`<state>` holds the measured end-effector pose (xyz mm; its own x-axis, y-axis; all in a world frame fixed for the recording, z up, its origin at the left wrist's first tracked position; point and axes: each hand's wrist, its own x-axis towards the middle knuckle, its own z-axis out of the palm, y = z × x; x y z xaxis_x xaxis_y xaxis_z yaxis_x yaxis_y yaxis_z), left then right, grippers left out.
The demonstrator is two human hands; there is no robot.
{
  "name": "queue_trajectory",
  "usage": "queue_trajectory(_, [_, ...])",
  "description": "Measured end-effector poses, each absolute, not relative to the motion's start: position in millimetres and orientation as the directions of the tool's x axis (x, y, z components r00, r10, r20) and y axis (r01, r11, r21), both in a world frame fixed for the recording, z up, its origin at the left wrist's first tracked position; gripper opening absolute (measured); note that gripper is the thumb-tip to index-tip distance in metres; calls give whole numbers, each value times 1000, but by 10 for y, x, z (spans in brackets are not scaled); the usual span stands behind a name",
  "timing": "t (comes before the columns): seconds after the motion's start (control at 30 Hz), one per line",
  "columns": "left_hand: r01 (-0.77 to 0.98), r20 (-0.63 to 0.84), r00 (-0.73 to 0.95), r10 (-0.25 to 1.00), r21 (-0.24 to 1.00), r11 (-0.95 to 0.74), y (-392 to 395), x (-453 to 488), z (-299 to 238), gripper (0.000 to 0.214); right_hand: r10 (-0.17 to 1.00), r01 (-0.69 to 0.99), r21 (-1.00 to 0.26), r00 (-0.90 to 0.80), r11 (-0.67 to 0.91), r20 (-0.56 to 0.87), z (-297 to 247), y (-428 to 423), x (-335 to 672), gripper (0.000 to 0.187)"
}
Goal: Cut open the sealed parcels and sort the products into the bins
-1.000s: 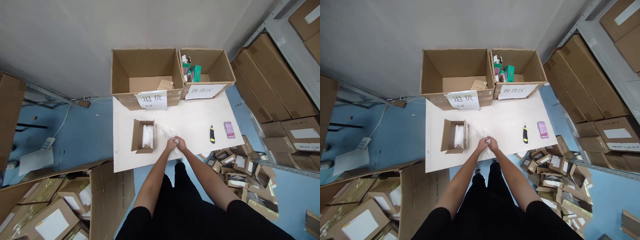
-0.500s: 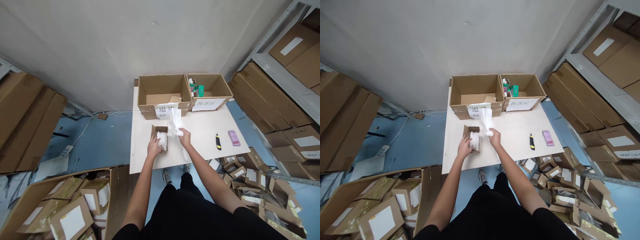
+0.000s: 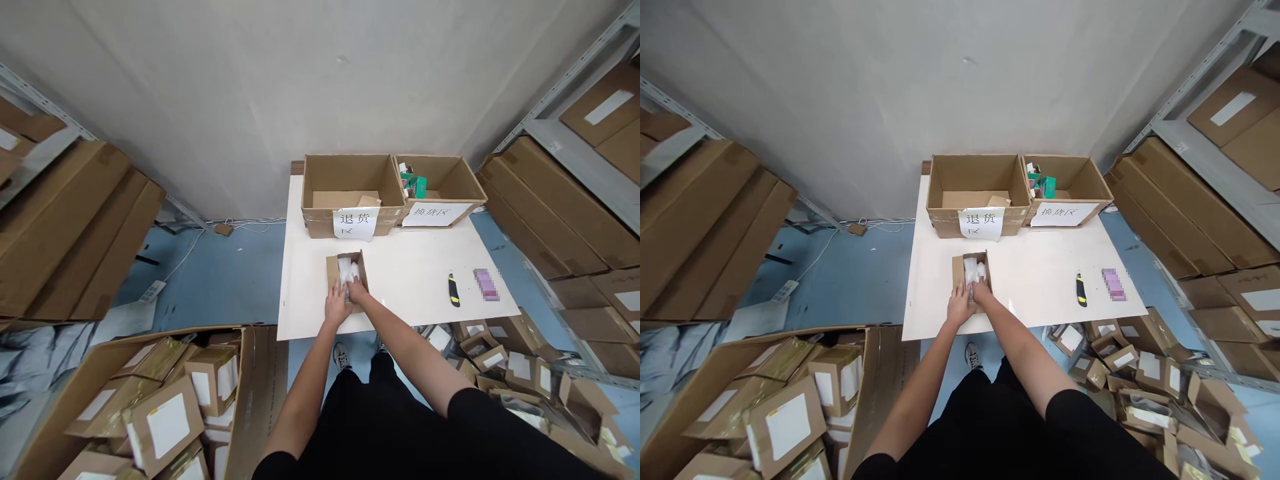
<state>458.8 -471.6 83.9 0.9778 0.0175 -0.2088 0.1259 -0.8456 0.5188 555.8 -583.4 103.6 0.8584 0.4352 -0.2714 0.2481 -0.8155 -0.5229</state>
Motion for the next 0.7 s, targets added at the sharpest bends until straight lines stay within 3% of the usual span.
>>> queue_trajectory(0.07, [91,-245,969,-31,472,-877,-4768,4610,853,89,402,203,-507,858,-838,-320,1023,-5935,5528,74])
queue_trajectory(0.13, [76,-258,965,-49,452,-889,-4792,4628,874,85,432,227,-549,858,-805,-278,1043,-6072,5460,91])
queue_trajectory(0.23, [66,-253,966,-47,421,-905,-4800,4627,898,76,434,314,-625,900,-714,-44,1073,-6367,5264,80])
queue_trajectory(0.33, [45,-240,969,-54,387,-921,-4817,4612,899,59,154,171,-626,985,-761,82,981,-6767,5000,62])
queue_trajectory(0.4, [37,-249,966,-63,378,-925,-4847,4615,887,51,-60,-47,-601,998,-798,1,816,-7049,4833,60])
queue_trajectory(0.47, [27,-266,961,-80,377,-926,-4891,4634,869,46,-163,-235,-534,970,-812,-180,591,-7284,4706,63])
queue_trajectory(0.6, [12,-281,955,-95,357,-934,-5005,4675,840,44,-178,-359,-359,876,-862,-448,182,-7502,4639,68])
queue_trajectory(0.7, [23,-271,960,-74,341,-940,-5080,4670,839,39,-153,-346,-312,849,-885,-506,74,-7526,4730,45])
